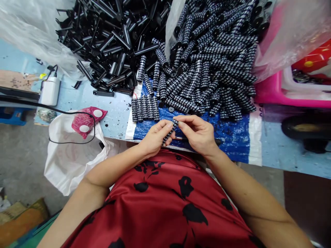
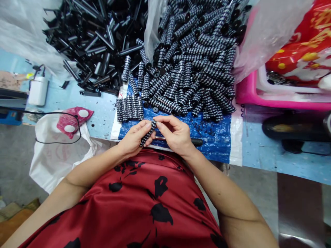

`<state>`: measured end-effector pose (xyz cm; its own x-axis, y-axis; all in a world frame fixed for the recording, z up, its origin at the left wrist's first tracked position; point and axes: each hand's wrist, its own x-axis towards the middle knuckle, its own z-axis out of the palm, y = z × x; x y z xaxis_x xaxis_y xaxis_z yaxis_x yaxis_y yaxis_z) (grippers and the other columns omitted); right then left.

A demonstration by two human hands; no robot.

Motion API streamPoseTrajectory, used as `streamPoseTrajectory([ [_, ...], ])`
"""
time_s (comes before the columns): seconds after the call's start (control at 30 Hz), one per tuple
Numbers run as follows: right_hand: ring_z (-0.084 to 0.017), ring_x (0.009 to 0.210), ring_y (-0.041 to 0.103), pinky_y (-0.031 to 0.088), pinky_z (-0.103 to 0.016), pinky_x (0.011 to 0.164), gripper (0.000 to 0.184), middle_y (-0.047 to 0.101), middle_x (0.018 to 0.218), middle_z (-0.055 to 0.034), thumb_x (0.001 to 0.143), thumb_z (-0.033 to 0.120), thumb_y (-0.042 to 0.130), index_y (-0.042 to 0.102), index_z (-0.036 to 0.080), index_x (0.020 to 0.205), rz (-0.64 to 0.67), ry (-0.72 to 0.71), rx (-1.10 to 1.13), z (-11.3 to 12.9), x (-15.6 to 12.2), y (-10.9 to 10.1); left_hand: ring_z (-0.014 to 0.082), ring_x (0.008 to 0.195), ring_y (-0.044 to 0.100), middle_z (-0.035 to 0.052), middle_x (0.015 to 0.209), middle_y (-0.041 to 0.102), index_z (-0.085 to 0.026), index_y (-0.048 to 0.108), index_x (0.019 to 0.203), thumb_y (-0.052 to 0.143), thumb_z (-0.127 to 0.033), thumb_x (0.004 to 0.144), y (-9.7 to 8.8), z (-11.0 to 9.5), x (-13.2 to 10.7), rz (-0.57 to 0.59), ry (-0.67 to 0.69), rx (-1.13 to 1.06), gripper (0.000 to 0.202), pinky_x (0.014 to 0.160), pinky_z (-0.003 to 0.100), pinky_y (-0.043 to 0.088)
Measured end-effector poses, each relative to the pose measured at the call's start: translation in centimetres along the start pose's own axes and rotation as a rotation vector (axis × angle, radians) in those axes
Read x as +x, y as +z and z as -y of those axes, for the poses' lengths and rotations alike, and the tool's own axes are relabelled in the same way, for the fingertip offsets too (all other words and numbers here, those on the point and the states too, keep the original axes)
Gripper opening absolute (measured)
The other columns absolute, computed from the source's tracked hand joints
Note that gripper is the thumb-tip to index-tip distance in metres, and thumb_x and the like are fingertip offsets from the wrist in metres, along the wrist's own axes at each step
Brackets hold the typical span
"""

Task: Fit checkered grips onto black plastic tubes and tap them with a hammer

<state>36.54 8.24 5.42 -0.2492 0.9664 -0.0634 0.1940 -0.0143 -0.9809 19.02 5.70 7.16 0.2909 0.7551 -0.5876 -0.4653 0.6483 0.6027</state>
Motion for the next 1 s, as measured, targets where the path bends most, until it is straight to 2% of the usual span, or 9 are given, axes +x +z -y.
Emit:
streamPoseTrajectory([
  [0.1,-0.026,0.139,0.064,0.059,-0.041,0.118,0.075,0.062,0.148,-0.0179,0.087,0.047,0.081,0.058,0.012,0.149,0.081,-0.354,-0.421,0.1,-0.8,0.6,0.0068,0.054,0.047,-0.0030,0.075,0.059,-0.017,0.052,0.101,0.083,-0.061,0.083,0.2,0.2,0.2,-0.070,0.026,-0.096,0.057,0.049,0.020,0.035],
  [0.17,-0.032,0.147,0.056,0.056,-0.047,0.120,0.099,0.053,0.156,-0.0229,0.083,0.053,0.084,0.044,0.008,0.162,0.116,-0.522,-0.630,0.1,-1.2,0.9,0.0077,0.059,0.050,-0.0029,0.076,0.059,-0.016,0.053,0.104,0.081,-0.060,0.086,0.1,0.5,0.2,-0.075,0.045,-0.103,0.055,0.055,0.020,0.041],
  [0.23,-0.033,0.143,0.059,0.058,-0.046,0.115,0.100,0.054,0.154,-0.0244,0.085,0.055,0.081,0.040,0.006,0.163,0.119,-0.581,-0.736,0.2,-1.3,0.8,0.0094,0.063,0.054,-0.0022,0.076,0.058,-0.016,0.054,0.107,0.075,-0.061,0.092,-0.2,0.9,0.1,-0.038,0.054,-0.070,0.052,0.061,0.022,0.046],
  [0.33,-0.033,0.139,0.061,0.057,-0.046,0.114,0.096,0.057,0.151,-0.0239,0.088,0.059,0.077,0.042,0.007,0.161,0.127,-0.648,-0.798,0.2,-1.0,0.2,0.0138,0.081,0.062,0.0042,0.094,0.065,-0.015,0.058,0.121,0.068,-0.058,0.099,-1.3,0.9,0.0,0.001,0.155,0.135,0.049,0.076,0.027,0.053],
  [0.47,-0.034,0.144,0.057,0.051,-0.051,0.120,0.094,0.056,0.152,-0.0216,0.088,0.059,0.075,0.041,0.008,0.160,0.167,-0.603,-0.852,-0.4,0.4,-1.0,0.0191,0.106,0.065,0.0105,0.116,0.068,-0.018,0.060,0.132,0.069,-0.051,0.100,-3.4,-1.5,0.3,-0.134,0.450,0.480,0.048,0.097,0.033,0.053],
  [0.53,-0.039,0.148,0.051,0.046,-0.058,0.123,0.092,0.058,0.152,-0.0198,0.084,0.058,0.080,0.047,0.008,0.154,0.254,-0.575,-0.914,-0.9,1.5,-1.2,0.0186,0.102,0.066,0.0098,0.113,0.069,-0.018,0.063,0.125,0.070,-0.051,0.100,-4.1,-3.3,0.4,-0.244,0.524,0.476,0.042,0.095,0.033,0.054],
  [0.67,-0.043,0.156,0.040,0.033,-0.069,0.128,0.089,0.059,0.150,-0.0174,0.077,0.057,0.086,0.056,0.009,0.147,0.506,-0.516,-0.961,-0.9,4.4,-0.3,0.0174,0.096,0.067,0.0086,0.108,0.072,-0.019,0.067,0.115,0.075,-0.044,0.096,-4.1,-5.5,-0.1,-0.366,0.522,0.390,0.033,0.084,0.029,0.055],
  [0.8,-0.042,0.160,0.035,0.025,-0.072,0.132,0.085,0.055,0.154,-0.0195,0.081,0.053,0.084,0.058,0.007,0.149,0.617,-0.434,-1.035,-0.2,7.2,0.8,0.0163,0.093,0.069,0.0063,0.107,0.075,-0.023,0.073,0.113,0.077,-0.042,0.097,-4.3,-5.0,-1.1,-0.413,0.487,0.359,0.024,0.080,0.026,0.054],
  [1.0,-0.040,0.162,0.033,0.026,-0.072,0.133,0.085,0.045,0.165,-0.0189,0.085,0.053,0.081,0.057,0.009,0.154,0.513,-0.398,-1.154,-0.6,7.6,1.8,0.0222,0.089,0.070,0.0043,0.104,0.075,-0.033,0.077,0.112,0.076,-0.041,0.098,-6.6,-3.2,-0.6,-0.397,0.468,0.375,0.016,0.074,0.033,0.055],
])
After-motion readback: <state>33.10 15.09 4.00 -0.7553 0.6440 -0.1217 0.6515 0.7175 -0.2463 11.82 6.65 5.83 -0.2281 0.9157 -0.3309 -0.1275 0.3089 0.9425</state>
